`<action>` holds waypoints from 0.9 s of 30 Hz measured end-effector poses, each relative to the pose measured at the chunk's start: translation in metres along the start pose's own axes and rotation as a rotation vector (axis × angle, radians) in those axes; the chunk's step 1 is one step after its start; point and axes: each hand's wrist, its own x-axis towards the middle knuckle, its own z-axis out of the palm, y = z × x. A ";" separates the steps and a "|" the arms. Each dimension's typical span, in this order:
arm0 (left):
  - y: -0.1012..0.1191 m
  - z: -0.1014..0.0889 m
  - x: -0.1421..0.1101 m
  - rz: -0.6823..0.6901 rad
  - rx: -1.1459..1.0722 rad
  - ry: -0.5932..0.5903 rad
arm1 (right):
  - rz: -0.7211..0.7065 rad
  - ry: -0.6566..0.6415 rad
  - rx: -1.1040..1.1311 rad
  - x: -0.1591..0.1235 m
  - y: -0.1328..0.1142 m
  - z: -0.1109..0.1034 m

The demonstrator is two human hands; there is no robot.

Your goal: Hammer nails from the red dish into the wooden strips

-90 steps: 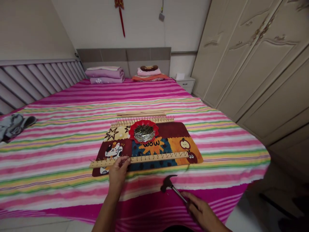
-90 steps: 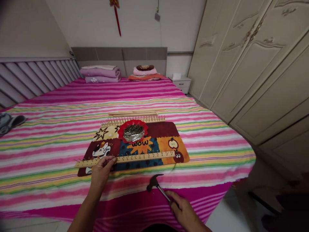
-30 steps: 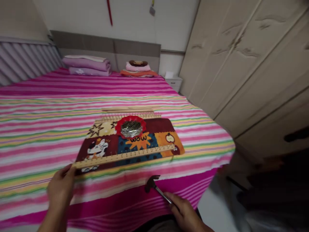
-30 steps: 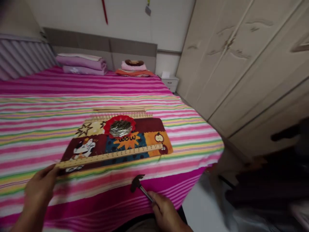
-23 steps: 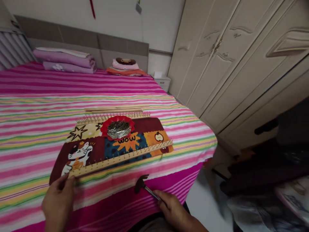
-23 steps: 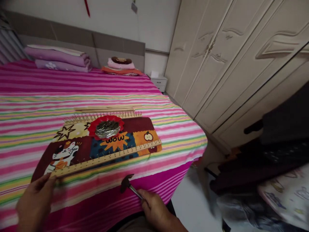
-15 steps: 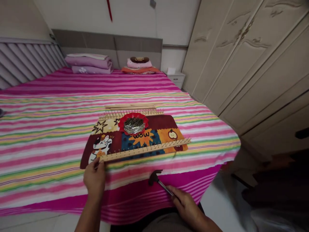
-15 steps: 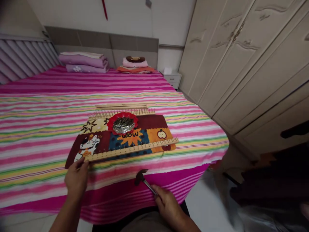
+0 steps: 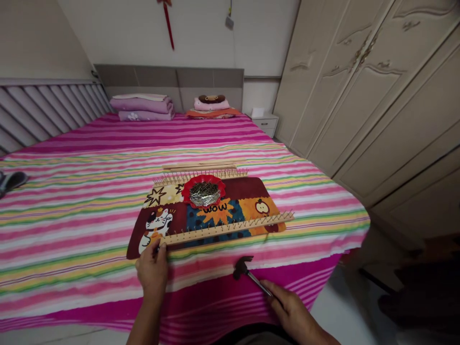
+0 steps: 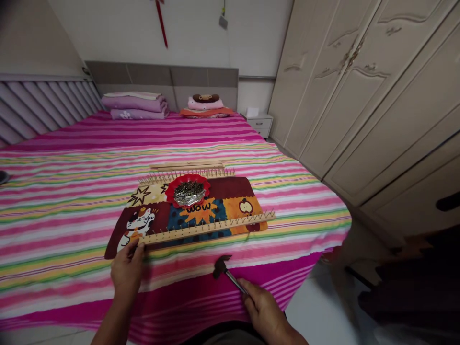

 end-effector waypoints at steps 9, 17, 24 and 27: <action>0.062 -0.007 0.004 0.323 0.129 0.125 | 0.124 -0.006 0.177 0.006 0.014 -0.011; 0.125 0.061 0.055 0.436 0.310 -0.275 | 0.182 -0.014 0.266 0.007 0.016 -0.006; 0.149 0.104 0.074 0.416 0.623 -0.503 | 0.182 -0.012 0.332 0.009 0.015 -0.005; 0.150 0.109 0.078 0.411 0.610 -0.545 | 0.197 -0.014 0.339 0.010 0.014 -0.005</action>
